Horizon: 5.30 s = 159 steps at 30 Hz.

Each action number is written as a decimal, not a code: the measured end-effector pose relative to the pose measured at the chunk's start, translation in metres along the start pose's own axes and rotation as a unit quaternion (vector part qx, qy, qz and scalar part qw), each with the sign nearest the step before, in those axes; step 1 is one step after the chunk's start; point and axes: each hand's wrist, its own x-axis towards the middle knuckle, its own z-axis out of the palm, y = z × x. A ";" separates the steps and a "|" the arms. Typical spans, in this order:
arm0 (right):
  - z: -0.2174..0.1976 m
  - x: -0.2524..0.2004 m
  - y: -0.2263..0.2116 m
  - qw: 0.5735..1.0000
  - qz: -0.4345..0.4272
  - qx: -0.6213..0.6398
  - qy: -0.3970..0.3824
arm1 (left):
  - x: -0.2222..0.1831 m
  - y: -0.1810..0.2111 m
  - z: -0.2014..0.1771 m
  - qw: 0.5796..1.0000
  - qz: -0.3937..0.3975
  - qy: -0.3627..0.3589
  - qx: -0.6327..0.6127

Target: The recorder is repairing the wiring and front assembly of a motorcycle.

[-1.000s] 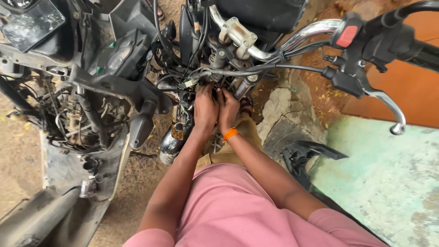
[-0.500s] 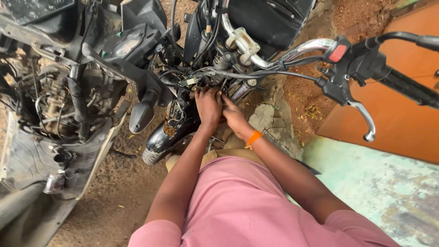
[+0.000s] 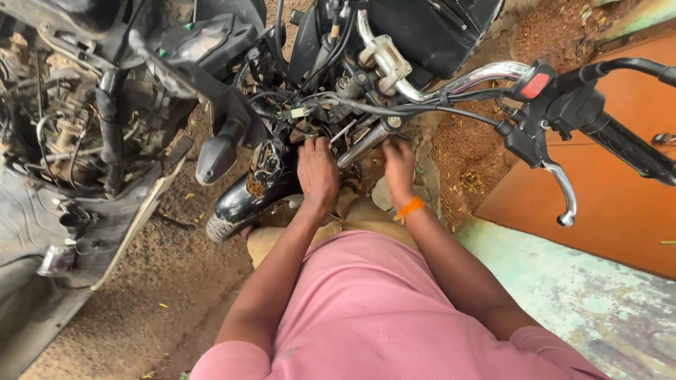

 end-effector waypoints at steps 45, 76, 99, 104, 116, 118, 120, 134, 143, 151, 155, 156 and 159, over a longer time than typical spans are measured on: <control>0.017 0.098 -0.037 0.896 0.251 0.138 -0.339 | 0.020 -0.025 0.086 0.875 -0.189 -0.046 -0.443; 0.027 0.080 -0.034 0.890 0.245 0.213 -0.321 | 0.017 -0.036 0.069 0.966 0.040 0.094 -0.239; 0.024 0.081 -0.023 0.876 0.249 0.261 -0.320 | 0.027 -0.037 0.070 0.955 -0.047 -0.034 -0.291; 0.021 0.089 -0.005 0.873 0.234 0.278 -0.325 | 0.022 -0.021 0.066 0.974 -0.026 0.074 -0.215; 0.025 0.083 -0.011 0.874 0.250 0.281 -0.308 | 0.036 -0.033 0.056 0.968 0.042 -0.003 -0.249; 0.023 0.081 -0.008 0.874 0.251 0.280 -0.308 | 0.034 -0.031 0.051 0.966 0.031 -0.031 -0.253; 0.024 0.081 -0.009 0.877 0.254 0.282 -0.294 | 0.036 -0.030 0.051 0.972 0.034 -0.051 -0.227; 0.022 0.075 -0.007 0.871 0.226 0.329 -0.288 | 0.031 -0.030 0.056 0.984 0.093 -0.036 -0.144; 0.018 0.076 -0.007 0.866 0.222 0.320 -0.313 | 0.033 -0.033 0.059 0.986 0.085 -0.029 -0.143; 0.015 0.082 0.008 0.862 0.228 0.339 -0.300 | 0.038 -0.034 0.050 0.982 0.103 -0.064 -0.146; 0.015 0.082 0.004 0.865 0.217 0.311 -0.329 | 0.037 -0.042 0.063 0.979 0.136 -0.036 -0.149; 0.015 0.081 0.001 0.867 0.210 0.300 -0.337 | 0.037 -0.044 0.069 0.978 0.151 -0.019 -0.142; 0.019 0.077 -0.014 0.849 0.247 0.354 -0.305 | 0.042 -0.018 0.047 0.982 0.123 -0.080 -0.116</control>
